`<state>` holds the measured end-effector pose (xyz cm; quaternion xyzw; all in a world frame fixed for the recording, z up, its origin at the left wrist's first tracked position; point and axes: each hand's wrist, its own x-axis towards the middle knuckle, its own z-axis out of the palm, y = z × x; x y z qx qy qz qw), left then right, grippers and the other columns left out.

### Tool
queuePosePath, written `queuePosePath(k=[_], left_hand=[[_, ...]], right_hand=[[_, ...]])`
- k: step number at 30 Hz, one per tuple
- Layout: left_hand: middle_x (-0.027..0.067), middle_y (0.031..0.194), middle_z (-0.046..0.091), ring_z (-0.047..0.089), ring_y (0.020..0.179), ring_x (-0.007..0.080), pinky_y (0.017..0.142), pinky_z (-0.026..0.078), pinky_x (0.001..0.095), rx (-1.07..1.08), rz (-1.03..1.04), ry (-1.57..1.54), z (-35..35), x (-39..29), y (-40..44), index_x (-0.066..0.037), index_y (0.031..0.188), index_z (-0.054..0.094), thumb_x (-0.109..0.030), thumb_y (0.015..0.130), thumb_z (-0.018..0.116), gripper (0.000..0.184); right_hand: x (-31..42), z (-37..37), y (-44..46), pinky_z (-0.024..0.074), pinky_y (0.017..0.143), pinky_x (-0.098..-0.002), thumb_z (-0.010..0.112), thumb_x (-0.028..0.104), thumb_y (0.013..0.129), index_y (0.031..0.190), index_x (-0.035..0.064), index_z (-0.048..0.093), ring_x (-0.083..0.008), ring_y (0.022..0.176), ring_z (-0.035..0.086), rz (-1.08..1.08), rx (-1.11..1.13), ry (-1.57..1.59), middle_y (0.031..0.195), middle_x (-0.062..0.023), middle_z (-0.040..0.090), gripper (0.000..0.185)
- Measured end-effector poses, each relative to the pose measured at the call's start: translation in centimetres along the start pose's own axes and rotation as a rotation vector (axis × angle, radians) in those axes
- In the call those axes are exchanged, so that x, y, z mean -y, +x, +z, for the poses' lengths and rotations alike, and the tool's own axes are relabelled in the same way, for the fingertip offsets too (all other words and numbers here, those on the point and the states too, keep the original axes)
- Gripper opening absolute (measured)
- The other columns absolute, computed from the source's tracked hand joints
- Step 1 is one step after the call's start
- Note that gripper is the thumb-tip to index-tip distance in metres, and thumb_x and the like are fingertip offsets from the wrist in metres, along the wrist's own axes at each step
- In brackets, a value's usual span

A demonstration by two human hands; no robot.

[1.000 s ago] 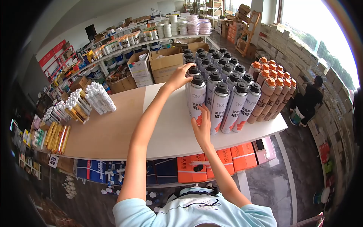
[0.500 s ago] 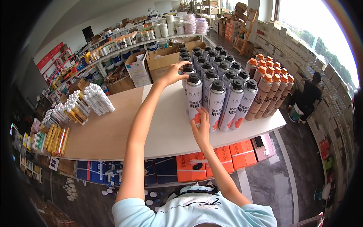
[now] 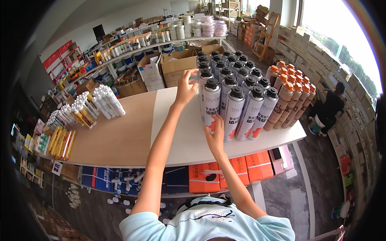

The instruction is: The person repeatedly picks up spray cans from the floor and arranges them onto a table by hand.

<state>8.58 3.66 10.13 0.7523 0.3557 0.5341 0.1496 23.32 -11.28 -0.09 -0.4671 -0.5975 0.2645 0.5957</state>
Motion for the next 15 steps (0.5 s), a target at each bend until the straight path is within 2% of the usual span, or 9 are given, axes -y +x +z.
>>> queuePosePath(k=[2,3,4,5,7,8,11,13,15], left_hand=[[0.0119,0.124,0.055,0.056,0.118,0.0271,0.1,0.048,0.0417,0.039,0.002,-0.038,0.7,-1.0,-2.2,-0.007,0.133,0.052,-0.004,0.075,0.067,0.061],[0.0109,0.121,0.055,0.056,0.118,0.0267,0.1,0.048,0.0409,0.091,-0.012,-0.016,1.2,-1.5,-3.1,-0.008,0.135,0.05,-0.005,0.073,0.068,0.064],[0.013,0.124,0.056,0.057,0.117,0.0281,0.101,0.047,0.0404,0.117,-0.033,-0.008,1.8,-1.1,-3.8,-0.006,0.138,0.045,-0.01,0.071,0.075,0.074],[0.013,0.124,0.056,0.057,0.117,0.0281,0.101,0.047,0.0404,0.118,-0.034,-0.008,2.5,-0.7,-4.2,-0.006,0.138,0.045,-0.01,0.071,0.075,0.074],[0.017,0.129,0.055,0.056,0.119,0.0281,0.102,0.046,0.042,0.22,-0.1,-0.071,3.5,-0.4,-5.0,0.001,0.135,0.045,-0.016,0.071,0.082,0.075],[0.0204,0.127,0.057,0.059,0.116,0.029,0.1,0.047,0.0418,0.2,-0.129,-0.098,4.0,-0.2,-5.2,0.005,0.131,0.046,-0.021,0.07,0.086,0.077],[0.0191,0.124,0.06,0.06,0.114,0.0282,0.098,0.049,0.0408,0.225,-0.178,-0.113,4.6,0.0,-5.5,0.004,0.128,0.048,-0.021,0.068,0.087,0.075],[0.0176,0.117,0.062,0.062,0.109,0.0279,0.094,0.051,0.0401,0.157,-0.184,-0.11,5.1,0.4,-5.9,0.004,0.123,0.054,-0.022,0.065,0.088,0.071],[0.0167,0.11,0.062,0.063,0.104,0.0291,0.091,0.051,0.0398,0.112,-0.212,0.074,5.3,0.4,-5.9,0.003,0.116,0.058,-0.023,0.062,0.089,0.067]], right_hand=[[-0.8,0.1,0.4,0.0405,0.103,-0.0403,0.059,0.003,0.086,0.132,-0.0002,0.046,-0.037,0.125,0.047,0.022,0.002,0.018,0.141,-0.0236,0.042,0.048],[-1.4,0.3,0.6,0.0433,0.097,-0.0403,0.06,0.005,0.086,0.135,-0.0008,0.043,-0.0355,0.117,0.049,-0.042,-0.019,-0.046,0.143,-0.0232,0.041,0.052],[-1.9,0.5,0.6,0.0462,0.092,-0.0403,0.06,0.006,0.087,0.138,-0.0014,0.039,-0.0339,0.109,0.051,-0.103,-0.037,-0.108,0.145,-0.0227,0.039,0.056],[-2.3,0.7,0.7,0.0462,0.092,-0.0403,0.06,0.006,0.087,0.138,-0.0014,0.039,-0.0339,0.109,0.051,-0.102,-0.038,-0.108,0.145,-0.0227,0.039,0.056],[-2.8,1.0,0.9,0.0468,0.088,-0.0392,0.061,0.006,0.087,0.141,-0.0033,0.036,-0.0318,0.102,0.051,-0.114,-0.067,-0.146,0.141,-0.0224,0.04,0.06],[-3.1,1.0,0.8,0.0468,0.088,-0.0392,0.061,0.006,0.087,0.141,-0.0033,0.036,-0.0318,0.102,0.051,-0.115,-0.06,-0.147,0.141,-0.0224,0.04,0.06],[-3.7,1.3,0.9,0.047,0.086,-0.0387,0.062,0.006,0.086,0.141,-0.0052,0.034,-0.0312,0.101,0.051,-0.102,-0.085,-0.121,0.136,-0.0227,0.043,0.063],[-4.5,1.4,1.0,0.047,0.086,-0.0381,0.064,0.007,0.085,0.14,-0.0048,0.035,-0.0306,0.1,0.051,-0.101,-0.099,-0.111,0.13,-0.0222,0.046,0.064],[-5.0,1.5,1.4,0.0471,0.086,-0.0381,0.065,0.007,0.084,0.14,-0.0047,0.036,-0.0306,0.099,0.052,-0.116,-0.095,-0.142,0.127,-0.0218,0.047,0.065]])
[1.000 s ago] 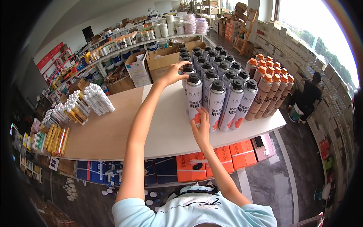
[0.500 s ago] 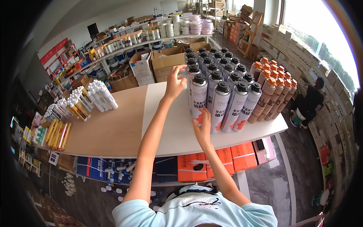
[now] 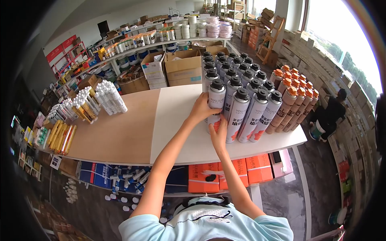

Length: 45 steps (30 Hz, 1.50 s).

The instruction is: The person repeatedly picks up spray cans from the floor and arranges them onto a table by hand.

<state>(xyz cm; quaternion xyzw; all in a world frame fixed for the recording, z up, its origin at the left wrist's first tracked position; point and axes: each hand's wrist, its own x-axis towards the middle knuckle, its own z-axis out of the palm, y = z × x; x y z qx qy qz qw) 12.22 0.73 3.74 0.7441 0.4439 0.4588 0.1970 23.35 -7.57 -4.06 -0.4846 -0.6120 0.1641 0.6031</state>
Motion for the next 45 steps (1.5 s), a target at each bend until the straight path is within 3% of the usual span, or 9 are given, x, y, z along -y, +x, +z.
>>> queuePosePath(k=[2,4,5,10,17,26,35,43,45], left_hand=[[0.0168,0.108,0.062,0.063,0.101,0.0302,0.089,0.052,0.0398,-0.032,-0.01,0.049,0.1,-0.4,-0.2,0.003,0.114,0.06,-0.024,0.062,0.088,0.065],[0.0169,0.105,0.061,0.064,0.099,0.0312,0.088,0.052,0.0399,-0.06,-0.016,0.094,-0.2,-1.0,-0.4,0.003,0.111,0.061,-0.025,0.061,0.088,0.064],[0.0176,0.105,0.061,0.064,0.099,0.0319,0.087,0.052,0.0402,-0.055,-0.018,0.109,-0.4,-1.2,-0.4,0.003,0.111,0.061,-0.025,0.061,0.088,0.064],[0.0191,0.106,0.06,0.063,0.1,0.033,0.087,0.052,0.0409,-0.028,-0.035,0.142,-0.9,-1.6,-0.2,0.004,0.111,0.06,-0.025,0.063,0.087,0.063],[0.0192,0.107,0.06,0.062,0.101,0.0328,0.088,0.051,0.041,0.001,-0.003,0.123,-1.0,-0.7,0.1,0.004,0.112,0.059,-0.024,0.063,0.087,0.063],[0.0186,0.107,0.059,0.062,0.101,0.0318,0.088,0.051,0.0403,-0.015,0.019,0.045,-1.0,-0.2,-0.1,0.004,0.113,0.057,-0.024,0.063,0.087,0.065],[0.0182,0.106,0.058,0.061,0.098,0.0317,0.086,0.051,0.0397,-0.052,0.056,0.107,-0.7,0.4,-0.1,0.006,0.113,0.056,-0.028,0.063,0.088,0.068],[0.0184,0.11,0.057,0.061,0.1,0.0306,0.089,0.051,0.039,-0.046,0.049,0.093,-0.2,0.7,-0.8,0.006,0.118,0.054,-0.027,0.067,0.087,0.07],[0.0193,0.118,0.055,0.06,0.107,0.0347,0.089,0.052,0.0418,-0.033,0.013,0.076,-0.1,0.7,-1.2,0.003,0.126,0.048,-0.027,0.069,0.085,0.074]], right_hand=[[-0.2,0.2,-0.1,0.0471,0.086,-0.0381,0.066,0.008,0.084,0.14,-0.0047,0.036,-0.0305,0.098,0.052,-0.01,0.005,-0.031,0.125,-0.0213,0.048,0.065],[1.0,-0.3,0.2,0.04,0.102,-0.0399,0.066,0.011,0.084,0.137,-0.0063,0.041,-0.035,0.116,0.051,0.174,0.044,0.077,0.126,-0.0236,0.051,0.061],[1.0,-0.3,0.2,0.04,0.102,-0.0399,0.066,0.011,0.084,0.137,-0.0063,0.041,-0.035,0.116,0.051,0.175,0.043,0.077,0.126,-0.0236,0.051,0.061],[-0.3,0.1,0.6,0.046,0.093,-0.0412,0.067,0.011,0.084,0.138,-0.0062,0.041,-0.0336,0.104,0.055,0.052,0.03,0.001,0.128,-0.0235,0.051,0.062],[0.6,0.1,0.5,0.0451,0.096,-0.0421,0.066,0.012,0.084,0.138,-0.0064,0.041,-0.0355,0.109,0.054,0.147,0.06,0.053,0.132,-0.0241,0.05,0.062],[1.0,0.4,0.4,0.0496,0.087,-0.0411,0.066,0.01,0.083,0.138,-0.0061,0.041,-0.032,0.097,0.057,0.094,0.022,0.014,0.128,-0.022,0.051,0.062],[-0.5,0.5,0.3,0.0429,0.1,-0.0413,0.065,0.011,0.085,0.141,-0.0056,0.039,-0.0361,0.116,0.053,0.083,0.025,0.014,0.131,-0.024,0.05,0.063],[-0.2,0.4,-0.4,0.0486,0.087,-0.0386,0.064,0.011,0.085,0.14,-0.0044,0.04,-0.0304,0.1,0.057,0.132,0.023,0.021,0.119,-0.0208,0.053,0.061],[0.0,0.2,-0.6,0.0492,0.085,-0.038,0.064,0.011,0.085,0.139,-0.0044,0.041,-0.0294,0.097,0.057,0.129,0.021,0.036,0.117,-0.0199,0.053,0.061]])
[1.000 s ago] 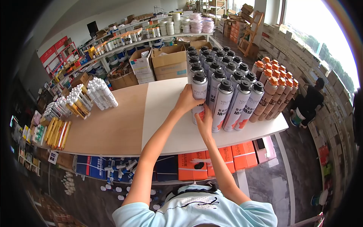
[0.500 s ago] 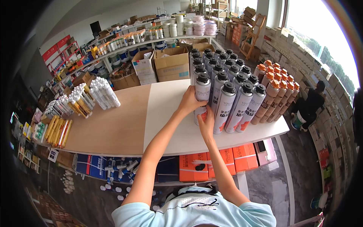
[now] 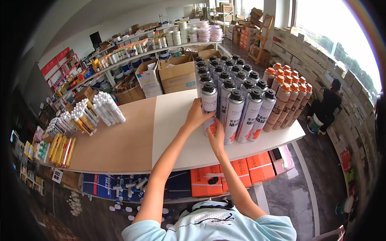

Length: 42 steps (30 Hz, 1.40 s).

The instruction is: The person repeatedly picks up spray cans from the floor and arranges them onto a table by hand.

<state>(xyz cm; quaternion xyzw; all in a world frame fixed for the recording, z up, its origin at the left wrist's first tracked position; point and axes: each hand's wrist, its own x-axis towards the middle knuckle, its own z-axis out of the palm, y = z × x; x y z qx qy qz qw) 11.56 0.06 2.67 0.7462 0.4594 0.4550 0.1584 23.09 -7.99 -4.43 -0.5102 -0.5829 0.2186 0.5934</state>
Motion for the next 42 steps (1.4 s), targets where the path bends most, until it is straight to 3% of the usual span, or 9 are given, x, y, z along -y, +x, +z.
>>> queuePosePath(k=[6,13,14,16,19,24,33,40,42], left_hand=[[0.0174,0.13,0.047,0.058,0.113,0.0311,0.088,0.055,0.0413,-0.007,-0.055,-0.307,0.2,1.1,-1.6,0.002,0.135,0.038,-0.024,0.071,0.086,0.084],[0.0169,0.133,0.047,0.056,0.118,0.0303,0.092,0.055,0.0412,-0.021,-0.031,-0.135,1.4,3.6,-3.3,0.001,0.136,0.037,-0.024,0.077,0.084,0.079],[0.0198,0.134,0.044,0.056,0.119,0.0311,0.094,0.053,0.0411,0.037,-0.138,-0.181,1.6,4.1,-3.5,0.004,0.135,0.037,-0.025,0.077,0.084,0.08],[0.0226,0.136,0.041,0.055,0.119,0.0319,0.096,0.051,0.0411,0.097,-0.247,-0.223,2.3,5.0,-4.3,0.006,0.135,0.036,-0.025,0.077,0.083,0.081],[0.0221,0.132,0.048,0.057,0.118,0.0313,0.096,0.051,0.0412,0.105,-0.268,-0.286,3.3,5.4,-5.1,0.006,0.132,0.04,-0.025,0.08,0.082,0.074],[0.0181,0.119,0.062,0.062,0.11,0.029,0.097,0.05,0.0403,0.0,-0.252,-0.217,3.9,4.6,-5.0,0.004,0.124,0.048,-0.022,0.082,0.079,0.058],[0.018,0.114,0.064,0.064,0.106,0.0298,0.087,0.055,0.0392,-0.034,-0.287,-0.093,3.9,2.1,-5.1,0.004,0.121,0.05,-0.018,0.076,0.08,0.058],[0.0198,0.115,0.063,0.064,0.107,0.0311,0.085,0.056,0.0387,-0.072,-0.302,-0.105,4.1,1.1,-5.5,0.006,0.121,0.049,-0.022,0.078,0.08,0.06],[0.0204,0.116,0.063,0.064,0.108,0.0319,0.086,0.055,0.0389,-0.081,-0.256,-0.104,4.1,1.5,-5.6,0.007,0.122,0.049,-0.023,0.079,0.08,0.061]], right_hand=[[-0.6,-0.1,-0.1,0.0498,0.085,-0.0394,0.065,0.01,0.084,0.139,-0.0041,0.041,-0.0298,0.097,0.058,-0.06,0.039,0.011,0.122,-0.0202,0.053,0.061],[0.0,-0.6,-0.3,0.0496,0.088,-0.0414,0.063,0.006,0.085,0.138,-0.0047,0.041,-0.0334,0.102,0.058,-0.04,0.109,0.055,0.132,-0.0234,0.048,0.058],[0.0,-0.7,-0.3,0.0496,0.088,-0.0414,0.063,0.006,0.085,0.138,-0.0047,0.041,-0.0334,0.102,0.058,-0.038,0.11,0.059,0.132,-0.0234,0.048,0.058],[-0.1,-1.1,-0.4,0.0421,0.103,-0.0394,0.059,0.005,0.086,0.14,-0.0045,0.04,-0.036,0.124,0.05,-0.007,0.15,0.124,0.136,-0.0242,0.048,0.058],[-1.2,-1.0,0.2,0.0479,0.093,-0.0421,0.059,0.003,0.087,0.143,-0.0025,0.034,-0.0385,0.114,0.052,-0.167,0.156,0.082,0.141,-0.0268,0.038,0.061],[-1.8,-1.1,0.9,0.0447,0.1,-0.0422,0.059,0.003,0.088,0.142,-0.0051,0.032,-0.0412,0.122,0.047,-0.121,0.231,0.086,0.146,-0.0276,0.033,0.061],[-2.3,-2.0,0.6,0.0325,0.113,-0.0481,0.061,0.004,0.087,0.142,-0.0072,0.03,-0.0486,0.14,0.026,-0.095,0.346,0.122,0.15,-0.0308,0.024,0.064],[-2.7,-1.9,0.5,0.0319,0.114,-0.0487,0.062,0.003,0.085,0.142,-0.0071,0.03,-0.0481,0.14,0.027,-0.112,0.366,0.087,0.151,-0.0306,0.022,0.066],[-2.3,-2.0,0.3,0.0345,0.112,-0.0473,0.061,0.002,0.086,0.142,-0.0072,0.031,-0.0463,0.137,0.033,-0.094,0.352,0.099,0.152,-0.0296,0.022,0.064]])
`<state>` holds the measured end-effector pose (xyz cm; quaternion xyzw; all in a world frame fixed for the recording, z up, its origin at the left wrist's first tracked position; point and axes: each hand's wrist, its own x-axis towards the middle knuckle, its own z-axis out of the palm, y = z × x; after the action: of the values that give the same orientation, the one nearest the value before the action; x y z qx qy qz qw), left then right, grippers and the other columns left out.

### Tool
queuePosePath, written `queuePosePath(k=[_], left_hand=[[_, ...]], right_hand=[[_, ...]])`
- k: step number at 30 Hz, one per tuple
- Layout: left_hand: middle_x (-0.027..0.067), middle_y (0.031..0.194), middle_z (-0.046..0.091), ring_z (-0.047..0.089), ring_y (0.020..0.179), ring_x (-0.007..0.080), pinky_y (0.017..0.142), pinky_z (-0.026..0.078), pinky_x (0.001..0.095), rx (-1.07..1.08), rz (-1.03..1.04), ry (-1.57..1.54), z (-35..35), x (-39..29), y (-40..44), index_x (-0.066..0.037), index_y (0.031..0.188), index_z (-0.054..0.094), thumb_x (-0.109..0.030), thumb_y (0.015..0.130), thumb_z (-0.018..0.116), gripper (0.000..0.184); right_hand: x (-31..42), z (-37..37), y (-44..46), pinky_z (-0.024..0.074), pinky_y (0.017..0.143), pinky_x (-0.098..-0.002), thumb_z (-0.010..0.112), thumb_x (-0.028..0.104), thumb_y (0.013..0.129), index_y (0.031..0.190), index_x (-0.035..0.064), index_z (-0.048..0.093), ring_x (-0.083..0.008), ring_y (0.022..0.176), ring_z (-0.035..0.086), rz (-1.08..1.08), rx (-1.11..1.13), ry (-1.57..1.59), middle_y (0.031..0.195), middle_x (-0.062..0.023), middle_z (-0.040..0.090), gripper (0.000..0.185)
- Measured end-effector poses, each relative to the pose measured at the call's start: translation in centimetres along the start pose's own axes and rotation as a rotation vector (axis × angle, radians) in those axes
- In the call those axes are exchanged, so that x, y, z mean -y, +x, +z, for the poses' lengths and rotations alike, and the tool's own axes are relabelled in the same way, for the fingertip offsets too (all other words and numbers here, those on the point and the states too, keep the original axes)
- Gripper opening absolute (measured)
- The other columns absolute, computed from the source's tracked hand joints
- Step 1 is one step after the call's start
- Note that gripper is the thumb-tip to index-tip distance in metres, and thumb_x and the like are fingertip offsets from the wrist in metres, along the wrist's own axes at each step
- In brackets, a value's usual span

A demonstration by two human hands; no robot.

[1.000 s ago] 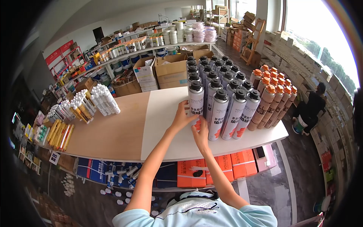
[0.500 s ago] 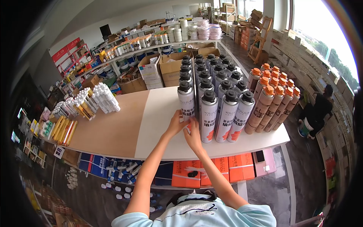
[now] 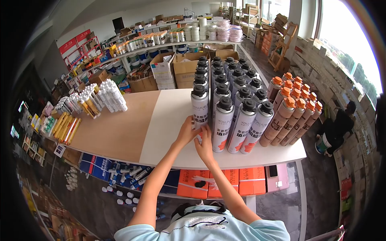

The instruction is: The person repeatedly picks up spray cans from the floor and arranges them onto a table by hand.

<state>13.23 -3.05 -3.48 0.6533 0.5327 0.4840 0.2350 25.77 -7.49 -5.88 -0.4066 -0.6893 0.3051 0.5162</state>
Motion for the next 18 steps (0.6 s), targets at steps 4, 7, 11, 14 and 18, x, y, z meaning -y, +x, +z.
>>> queuePosePath(k=[4,7,11,14,18], left_hand=[[0.0208,0.118,0.062,0.064,0.108,0.0326,0.089,0.054,0.0395,0.0,-0.015,-0.015,0.3,0.8,0.1,0.007,0.125,0.047,-0.022,0.08,0.079,0.062],[0.0188,0.125,0.056,0.059,0.114,0.0283,0.091,0.053,0.0418,0.043,-0.059,-0.026,0.2,1.0,-0.1,0.006,0.131,0.041,-0.019,0.081,0.077,0.066],[0.0211,0.137,0.046,0.051,0.125,0.0307,0.103,0.045,0.0462,0.109,-0.014,0.017,-1.1,1.0,-1.4,0.005,0.137,0.033,-0.019,0.083,0.077,0.074],[0.0235,0.142,0.039,0.045,0.131,0.035,0.108,0.04,0.0481,0.13,0.025,0.076,-3.1,1.9,-3.2,0.003,0.142,0.03,-0.019,0.085,0.076,0.076],[0.0281,0.151,0.027,0.032,0.14,0.0437,0.113,0.033,0.0479,0.103,0.118,0.21,-8.3,1.6,-6.8,0.002,0.15,0.021,-0.019,0.087,0.073,0.084]], right_hand=[[0.7,0.2,-0.1,0.0371,0.111,-0.0449,0.061,0.001,0.087,0.141,-0.0063,0.033,-0.044,0.133,0.04,0.006,-0.031,0.019,0.151,-0.0284,0.024,0.061],[-0.1,0.6,-0.4,0.0389,0.109,-0.0433,0.06,0.001,0.088,0.139,-0.0054,0.037,-0.0422,0.13,0.044,-0.065,-0.115,-0.049,0.149,-0.027,0.031,0.057],[0.1,1.0,-0.6,0.0437,0.103,-0.04,0.062,0.0,0.085,0.132,-0.0008,0.047,-0.0361,0.129,0.046,-0.035,-0.199,-0.029,0.14,-0.0214,0.046,0.05],[1.9,1.8,-1.3,0.0412,0.105,-0.0421,0.063,0.003,0.086,0.132,-0.001,0.047,-0.0378,0.13,0.046,0.018,-0.167,0.053,0.14,-0.022,0.046,0.048],[4.2,5.2,-2.1,0.0381,0.108,-0.0459,0.062,0.01,0.089,0.132,-0.0004,0.047,-0.0408,0.131,0.043,-0.003,-0.062,0.063,0.142,-0.0238,0.044,0.046]])
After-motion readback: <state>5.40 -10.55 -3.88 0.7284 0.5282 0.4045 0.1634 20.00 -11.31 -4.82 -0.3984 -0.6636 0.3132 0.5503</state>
